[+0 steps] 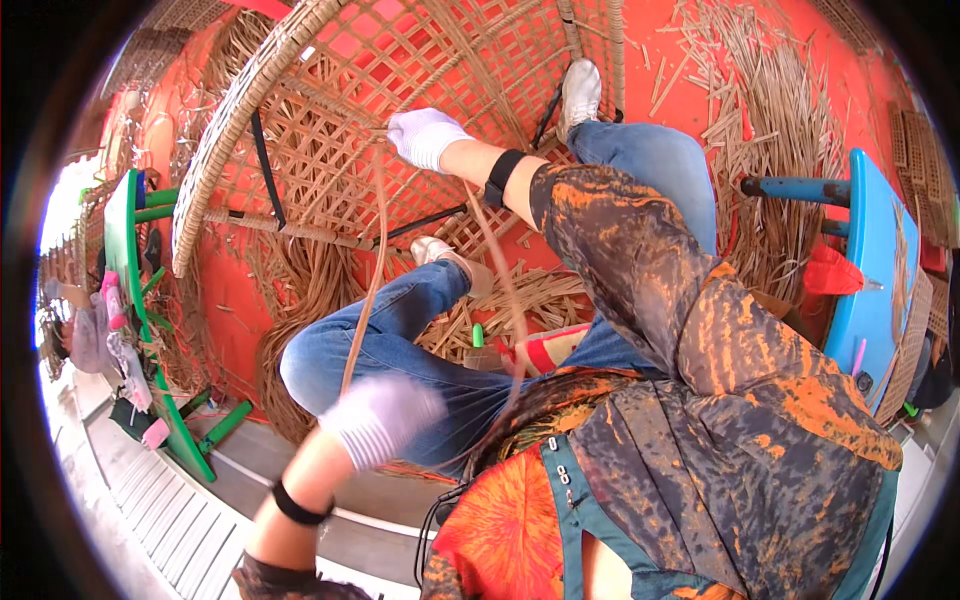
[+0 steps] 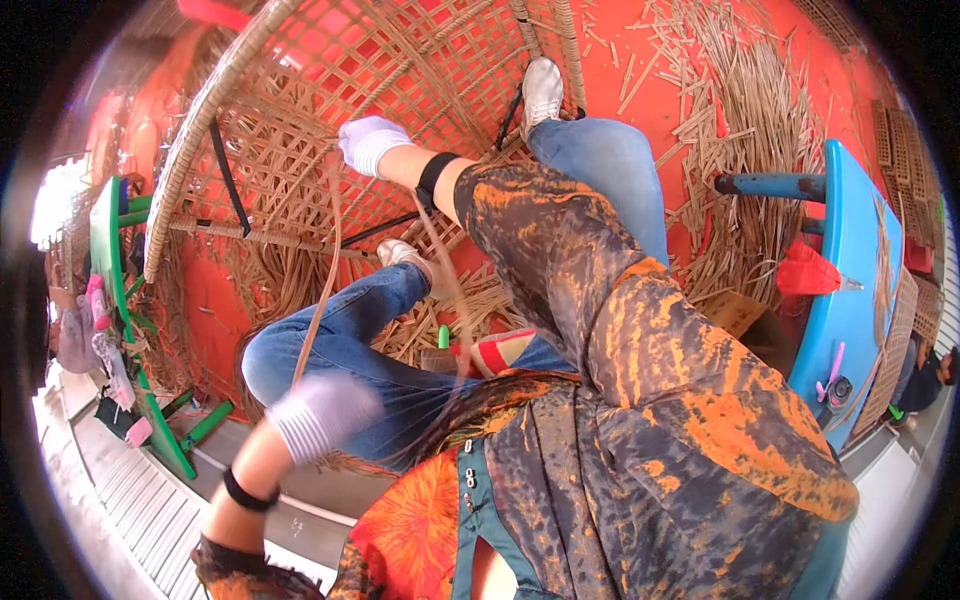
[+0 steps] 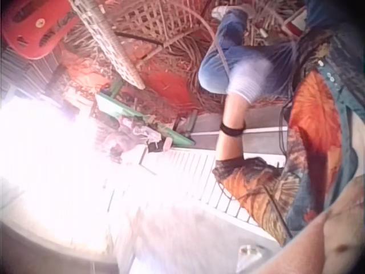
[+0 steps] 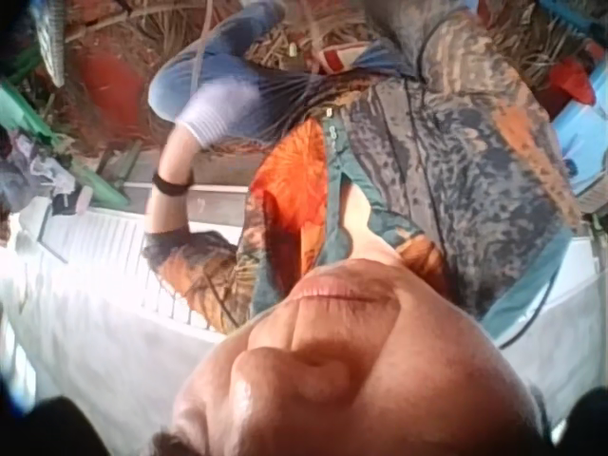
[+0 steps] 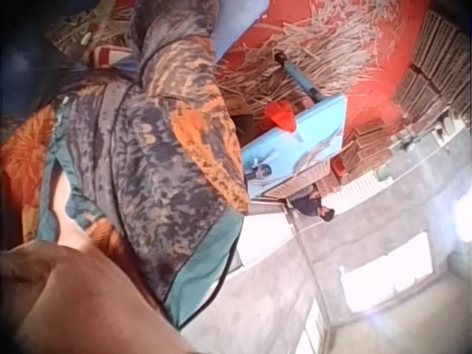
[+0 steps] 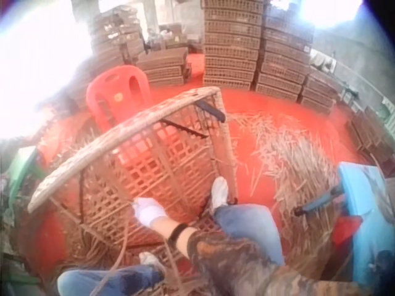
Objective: The recorder is weaving a wicker or bamboo chair frame using flexible binding strips.
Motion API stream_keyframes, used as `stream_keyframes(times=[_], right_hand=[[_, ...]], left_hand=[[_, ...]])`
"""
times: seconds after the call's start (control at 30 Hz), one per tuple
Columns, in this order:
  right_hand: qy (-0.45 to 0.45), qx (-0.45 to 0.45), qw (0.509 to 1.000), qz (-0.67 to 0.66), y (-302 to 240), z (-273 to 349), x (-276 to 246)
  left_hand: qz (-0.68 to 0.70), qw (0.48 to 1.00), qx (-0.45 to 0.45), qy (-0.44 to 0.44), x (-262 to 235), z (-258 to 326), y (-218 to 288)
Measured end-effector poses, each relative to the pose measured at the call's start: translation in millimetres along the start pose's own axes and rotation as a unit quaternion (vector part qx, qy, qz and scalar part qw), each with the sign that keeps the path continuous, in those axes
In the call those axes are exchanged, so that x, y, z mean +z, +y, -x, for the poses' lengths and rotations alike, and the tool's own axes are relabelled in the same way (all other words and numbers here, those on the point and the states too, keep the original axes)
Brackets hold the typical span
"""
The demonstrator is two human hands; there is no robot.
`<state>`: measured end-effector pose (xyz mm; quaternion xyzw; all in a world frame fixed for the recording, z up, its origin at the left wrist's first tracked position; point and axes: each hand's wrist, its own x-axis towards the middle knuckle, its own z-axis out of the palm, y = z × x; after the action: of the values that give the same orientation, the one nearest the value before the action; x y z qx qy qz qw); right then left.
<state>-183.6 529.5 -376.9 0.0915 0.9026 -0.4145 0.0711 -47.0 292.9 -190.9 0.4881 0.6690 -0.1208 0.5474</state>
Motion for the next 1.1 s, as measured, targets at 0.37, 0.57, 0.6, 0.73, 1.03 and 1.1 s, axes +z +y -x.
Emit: stream_keyframes(times=[0.37,0.57,0.6,0.73,1.03,1.1], right_hand=[[-0.052,0.046,0.991,0.113,0.5,-22.1,-39.6],[0.003,-0.017,0.965,0.261,-29.7,-27.0,-51.4],[0.000,-0.017,0.965,0.260,-35.8,-26.6,-50.4],[-0.035,-0.035,0.950,0.308,-44.4,-26.6,-47.1],[0.015,-0.089,0.942,0.323,-23.9,-36.2,-39.4],[0.013,-0.078,0.947,0.311,-26.9,-32.9,-39.7]], left_hand=[[0.311,0.706,-0.168,0.613,-131.2,-188.1,-173.7],[0.299,0.666,-0.161,0.665,-128.9,-188.4,-150.7],[0.282,0.667,-0.166,0.670,-126.6,-187.8,-150.7],[0.323,0.642,-0.137,0.682,-123.5,-182.3,-142.6],[0.064,0.772,-0.181,0.606,-130.7,-182.8,-168.0],[0.062,0.790,-0.185,0.581,-133.5,-181.7,-165.4]])
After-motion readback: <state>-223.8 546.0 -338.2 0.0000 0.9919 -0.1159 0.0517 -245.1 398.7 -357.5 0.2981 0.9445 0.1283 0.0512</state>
